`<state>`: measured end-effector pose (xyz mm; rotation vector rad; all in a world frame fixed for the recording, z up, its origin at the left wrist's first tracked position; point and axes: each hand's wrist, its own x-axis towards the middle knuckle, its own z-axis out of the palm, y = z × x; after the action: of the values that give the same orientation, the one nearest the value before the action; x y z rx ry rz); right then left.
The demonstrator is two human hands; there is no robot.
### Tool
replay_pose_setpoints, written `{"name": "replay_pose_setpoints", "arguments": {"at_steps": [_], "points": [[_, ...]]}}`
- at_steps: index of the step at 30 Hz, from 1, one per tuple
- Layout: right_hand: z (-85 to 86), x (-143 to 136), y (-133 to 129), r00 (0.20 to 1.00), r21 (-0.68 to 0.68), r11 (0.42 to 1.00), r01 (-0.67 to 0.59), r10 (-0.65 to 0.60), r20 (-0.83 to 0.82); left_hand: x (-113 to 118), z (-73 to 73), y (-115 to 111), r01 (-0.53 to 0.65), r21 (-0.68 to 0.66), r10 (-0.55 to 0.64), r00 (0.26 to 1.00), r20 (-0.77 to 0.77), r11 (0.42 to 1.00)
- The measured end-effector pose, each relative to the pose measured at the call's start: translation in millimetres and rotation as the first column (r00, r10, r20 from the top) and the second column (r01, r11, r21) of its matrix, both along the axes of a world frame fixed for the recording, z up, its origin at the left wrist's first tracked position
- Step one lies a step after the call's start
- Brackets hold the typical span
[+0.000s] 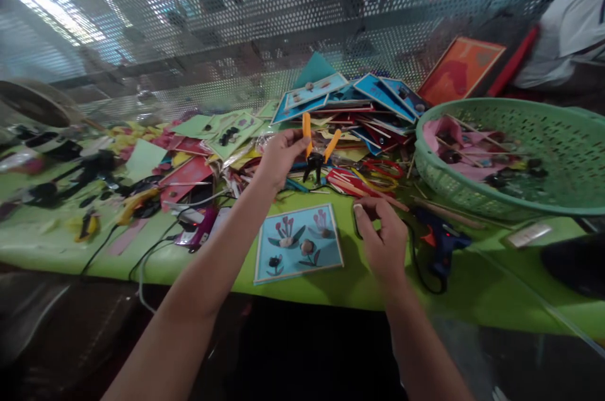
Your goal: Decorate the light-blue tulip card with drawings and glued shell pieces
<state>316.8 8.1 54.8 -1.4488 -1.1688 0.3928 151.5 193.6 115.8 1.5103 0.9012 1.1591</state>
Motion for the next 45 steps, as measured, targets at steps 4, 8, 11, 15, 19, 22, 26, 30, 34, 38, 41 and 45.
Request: {"name": "replay_pose_setpoints", "arguments": {"at_steps": [4,8,11,15,19,22,26,30,34,38,41,45], "points": [[0.2,0,-1,1.000,0.001,1.000,-0.022,0.022,0.010,5,-4.3,17,-0.032,0.141,0.056,0.984,-0.169,0.989],[-1.1,0,-2,0.998,0.000,1.000,-0.025,0.025,0.052,22,-12.3,25,-0.038,0.297,0.156,0.909,-0.386,0.954],[-1.0,1,-2,0.994,0.019,0.999,-0.036,0.034,0.108,33,-20.0,29,-0.013,0.335,0.196,0.832,-0.519,0.942],[1.5,0,-3,0.990,0.017,0.998,-0.061,0.058,0.125,39,-34.8,29,0.051,0.337,0.202,0.714,-0.670,0.940],[2.9,-1,-5,0.989,-0.007,0.997,-0.075,0.076,0.124,45,-42.2,24,0.133,0.345,0.197,0.611,-0.767,0.929],[1.8,-2,-6,0.986,-0.008,0.996,-0.091,0.091,0.141,51,-42.1,19,0.200,0.350,0.196,0.538,-0.820,0.915],[0.4,-3,-8,0.982,-0.023,0.994,-0.107,0.109,0.156,59,-50.2,12,0.265,0.340,0.188,0.469,-0.863,0.902],[0.1,-3,-7,0.982,-0.019,0.993,-0.117,0.118,0.150,67,-63.8,2,0.317,0.330,0.162,0.456,-0.875,0.889],[-3.5,0,-5,0.981,-0.030,0.995,-0.091,0.094,0.170,66,-53.8,-1,0.308,0.355,0.163,0.508,-0.846,0.883],[-11.6,4,-2,0.962,-0.040,0.996,-0.083,0.091,0.256,49,-22.8,16,0.143,0.370,0.163,0.714,-0.681,0.918],[-19.4,6,4,0.931,-0.069,0.996,-0.062,0.083,0.357,34,-7.8,31,0.062,0.314,0.110,0.857,-0.503,0.947],[-31.3,10,15,0.804,-0.156,0.986,0.064,0.042,0.593,21,-5.5,35,0.038,0.139,-0.003,0.970,-0.243,0.990]]}}
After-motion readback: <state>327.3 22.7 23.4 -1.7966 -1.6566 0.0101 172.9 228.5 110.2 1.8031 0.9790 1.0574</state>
